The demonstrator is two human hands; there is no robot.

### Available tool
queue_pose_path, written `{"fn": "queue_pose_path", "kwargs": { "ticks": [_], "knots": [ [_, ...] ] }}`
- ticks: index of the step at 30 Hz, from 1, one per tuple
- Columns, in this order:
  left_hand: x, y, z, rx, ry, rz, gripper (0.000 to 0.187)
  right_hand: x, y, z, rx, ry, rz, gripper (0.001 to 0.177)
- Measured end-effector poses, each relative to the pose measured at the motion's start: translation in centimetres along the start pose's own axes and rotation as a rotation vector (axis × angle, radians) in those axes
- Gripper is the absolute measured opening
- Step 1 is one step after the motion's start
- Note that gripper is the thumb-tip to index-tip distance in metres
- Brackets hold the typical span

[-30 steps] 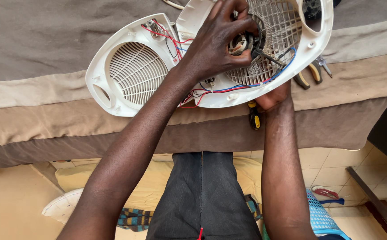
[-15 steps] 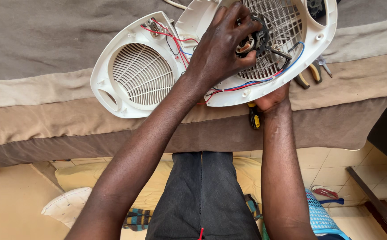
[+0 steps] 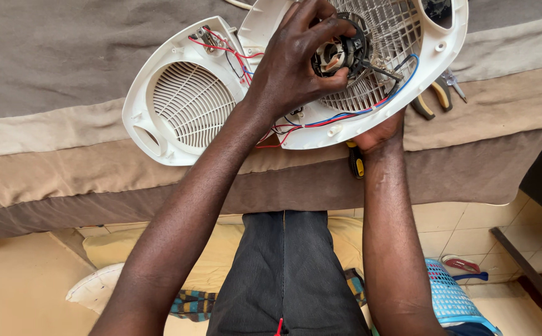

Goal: The person disassembles a white electric fan on a bed. They use a screwdriver to remove screws from the fan blades and motor housing, then detach the blades and separate the front and rear grilles. The person also manipulates internal wiring and components while the fan remains open.

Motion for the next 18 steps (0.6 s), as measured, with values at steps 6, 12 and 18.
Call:
{"fn": "queue_pose_path", "kwargs": {
  "ticks": [6,12,18],
  "knots": [
    [-0.1,0.0,-0.1,0.002,0.040,-0.007,0.055,0.8,-0.4,-0.8,0.011,-0.082,0.010,0.067],
    [-0.4,0.0,0.8,-0.018,-0.009,-0.026,0.056,0.5,0.0,-2.2,0.057,-0.011,-0.010,0.069],
    [0.4,-0.4,1.8,-0.024,-0.013,-0.043,0.063,-1.1,0.3,-2.6,0.027,-0.044,-0.051,0.073]
  ]
}}
Point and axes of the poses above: each hand's wrist, its own y-axis away from the middle knuckle, its own z-axis out of the palm, x = y × z, the point moved 4 cm from there along -y, towards the middle knuckle, and after that the axes turned 6 degrees about -x, right-handed, at the moved point
